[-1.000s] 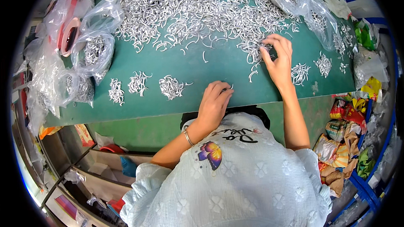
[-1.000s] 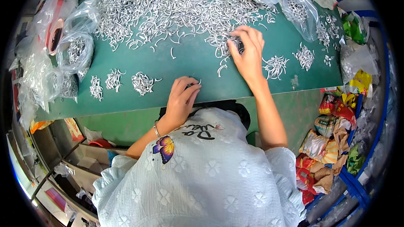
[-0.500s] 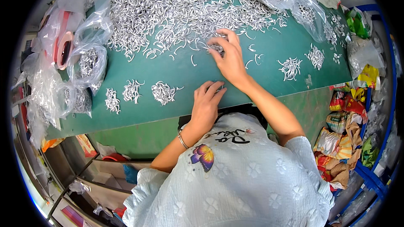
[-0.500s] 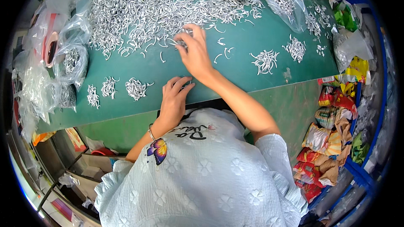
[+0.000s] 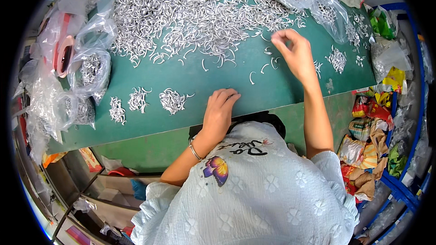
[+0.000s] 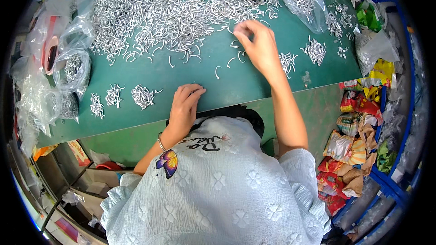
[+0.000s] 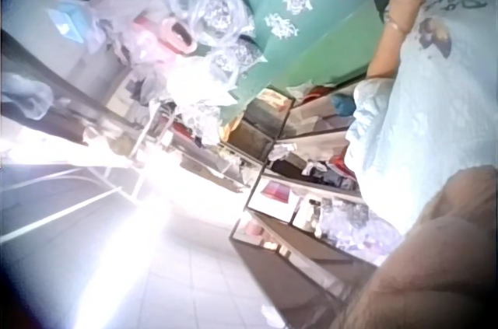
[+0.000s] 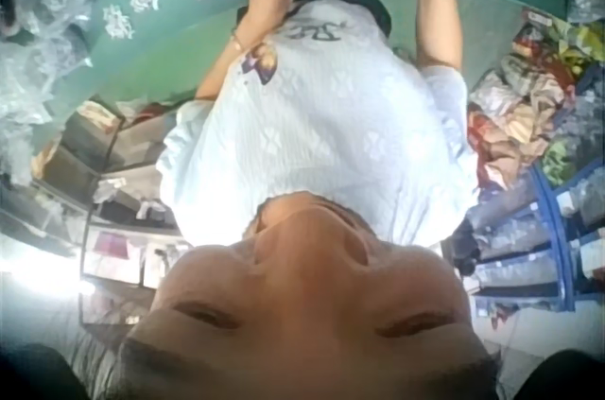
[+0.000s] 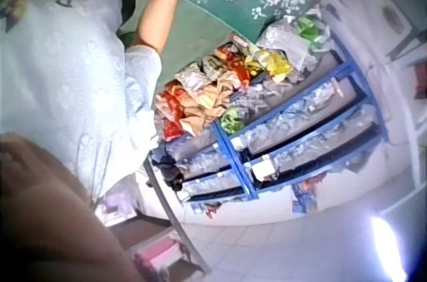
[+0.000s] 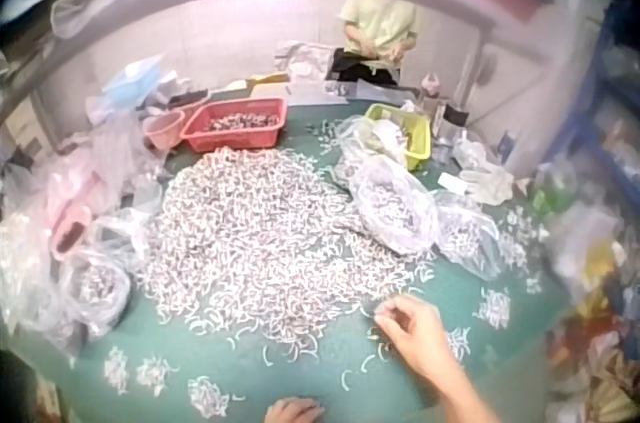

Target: The person picks up small curved metal parts from a large pile on a green table and sorts them into smaller groups by hand.

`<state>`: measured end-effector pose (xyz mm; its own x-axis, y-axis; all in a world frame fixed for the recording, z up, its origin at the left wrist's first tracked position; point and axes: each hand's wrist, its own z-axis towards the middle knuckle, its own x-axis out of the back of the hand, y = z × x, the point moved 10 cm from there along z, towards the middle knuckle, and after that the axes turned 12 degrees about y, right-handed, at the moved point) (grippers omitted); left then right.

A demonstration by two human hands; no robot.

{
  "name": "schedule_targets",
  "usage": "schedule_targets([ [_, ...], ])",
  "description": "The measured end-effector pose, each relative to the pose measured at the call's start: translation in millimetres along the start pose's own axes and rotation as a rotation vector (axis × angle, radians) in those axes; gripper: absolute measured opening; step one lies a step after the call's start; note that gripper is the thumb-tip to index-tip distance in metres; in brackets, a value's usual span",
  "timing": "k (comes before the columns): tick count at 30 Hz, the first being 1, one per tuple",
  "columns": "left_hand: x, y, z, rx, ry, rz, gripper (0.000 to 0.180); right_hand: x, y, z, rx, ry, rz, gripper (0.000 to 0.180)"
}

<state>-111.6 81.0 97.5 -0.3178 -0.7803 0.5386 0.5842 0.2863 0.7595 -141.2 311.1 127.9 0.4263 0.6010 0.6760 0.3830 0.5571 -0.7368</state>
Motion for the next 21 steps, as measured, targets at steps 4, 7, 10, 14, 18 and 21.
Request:
schedule_targets([
  [4,1,0,5,0.038,0.039,-0.032,0.035,-16,9,-22,0.318,0.155,-0.274,0.018],
  [7,8,0,6,0.081,0.065,-0.023,0.041,-24,-4,-31,0.421,0.162,-0.303,0.014],
  [10,16,-2,4,0.126,0.121,-0.007,0.050,-33,-36,-60,0.505,0.096,-0.163,0.013],
  [14,16,1,8,0.113,0.144,0.023,0.053,-69,-62,-96,0.597,-0.160,-0.070,0.014],
  [18,1,7,9,0.056,-0.037,0.158,0.047,-36,-34,-50,0.458,-0.007,0.017,0.023],
  [21,-11,8,7,0.007,-0.087,0.170,0.039,-20,-10,-17,0.395,0.291,-0.245,0.039],
])
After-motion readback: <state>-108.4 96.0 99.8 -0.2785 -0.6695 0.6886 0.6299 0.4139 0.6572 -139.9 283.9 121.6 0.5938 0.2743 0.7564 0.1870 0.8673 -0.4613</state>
